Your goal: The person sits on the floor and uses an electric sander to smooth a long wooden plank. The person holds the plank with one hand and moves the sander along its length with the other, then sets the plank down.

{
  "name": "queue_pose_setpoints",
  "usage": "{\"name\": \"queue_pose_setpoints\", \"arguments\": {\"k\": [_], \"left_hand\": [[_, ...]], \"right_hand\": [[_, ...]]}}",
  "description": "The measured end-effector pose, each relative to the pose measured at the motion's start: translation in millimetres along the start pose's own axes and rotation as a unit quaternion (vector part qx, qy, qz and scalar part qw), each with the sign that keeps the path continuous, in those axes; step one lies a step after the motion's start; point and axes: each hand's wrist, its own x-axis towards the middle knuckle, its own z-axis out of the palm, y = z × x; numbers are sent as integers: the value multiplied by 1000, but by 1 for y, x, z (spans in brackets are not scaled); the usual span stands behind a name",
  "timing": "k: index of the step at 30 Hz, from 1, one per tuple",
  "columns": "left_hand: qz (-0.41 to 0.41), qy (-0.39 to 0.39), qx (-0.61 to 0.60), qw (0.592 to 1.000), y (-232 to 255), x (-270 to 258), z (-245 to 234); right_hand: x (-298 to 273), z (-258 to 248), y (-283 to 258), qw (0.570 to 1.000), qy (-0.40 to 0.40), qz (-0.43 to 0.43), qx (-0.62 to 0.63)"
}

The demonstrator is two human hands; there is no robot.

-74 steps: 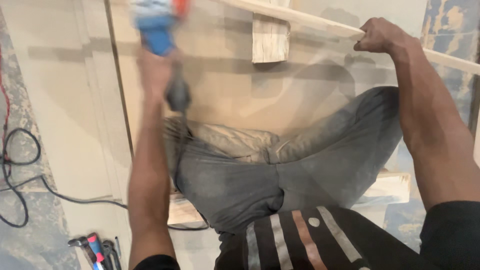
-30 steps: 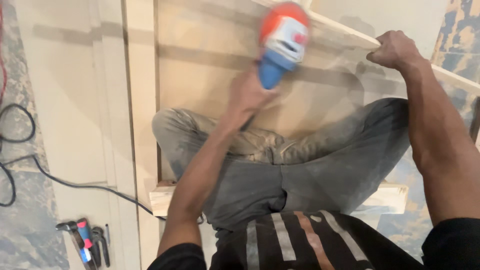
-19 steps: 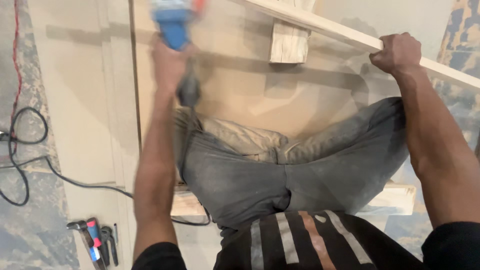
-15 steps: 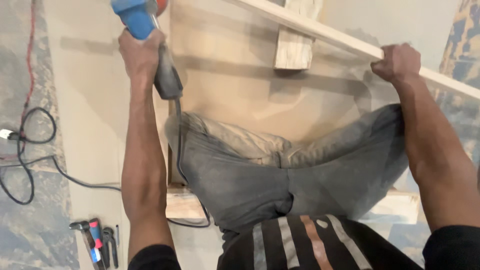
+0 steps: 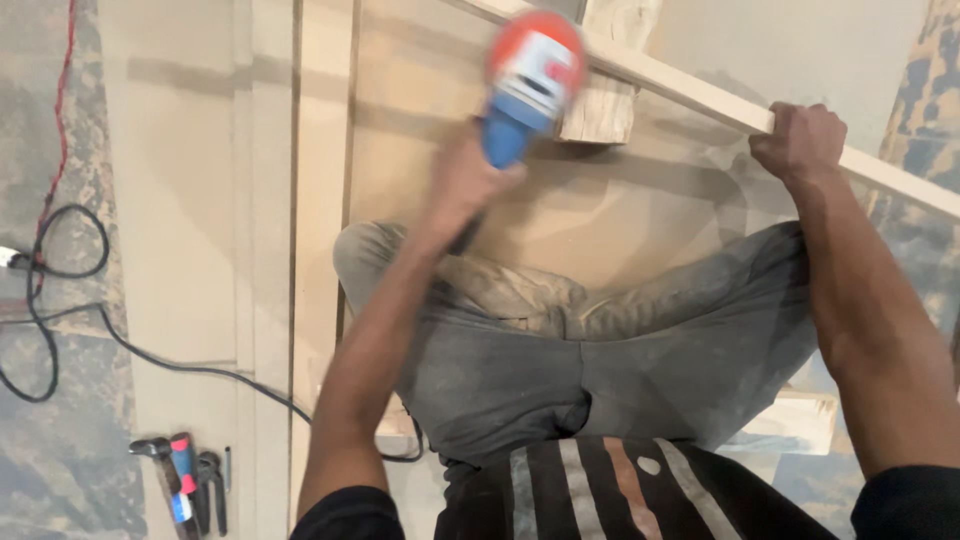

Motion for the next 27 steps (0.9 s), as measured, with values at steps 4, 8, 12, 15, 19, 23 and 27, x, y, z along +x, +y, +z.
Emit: {"name": "queue_pose_setpoints", "arguments": {"k": [4, 8, 12, 15, 19, 23, 27], "left_hand": [[-21, 103, -84, 991, -49, 35, -76], [-52, 191, -199, 960, -87, 59, -150], [-41, 144, -137, 979, -69, 43, -137], [-59, 49, -56, 995, -28, 12, -67], [5, -61, -67, 996, 41, -16, 40], [45, -151, 29, 987, 82, -22, 79], [75, -117, -58, 989, 51, -4, 50]], "right_hand": [[-6, 2, 8, 1000, -3, 3, -12], [-7, 11, 6, 999, 36, -16, 2], [-13, 15, 8, 999, 41, -15, -8], [-9, 15, 9, 996, 83, -31, -6], [-12, 23, 15, 997, 74, -26, -17], [-6, 24, 10, 997, 67, -31, -22], [-8, 23, 14, 998, 62, -32, -5]]}}
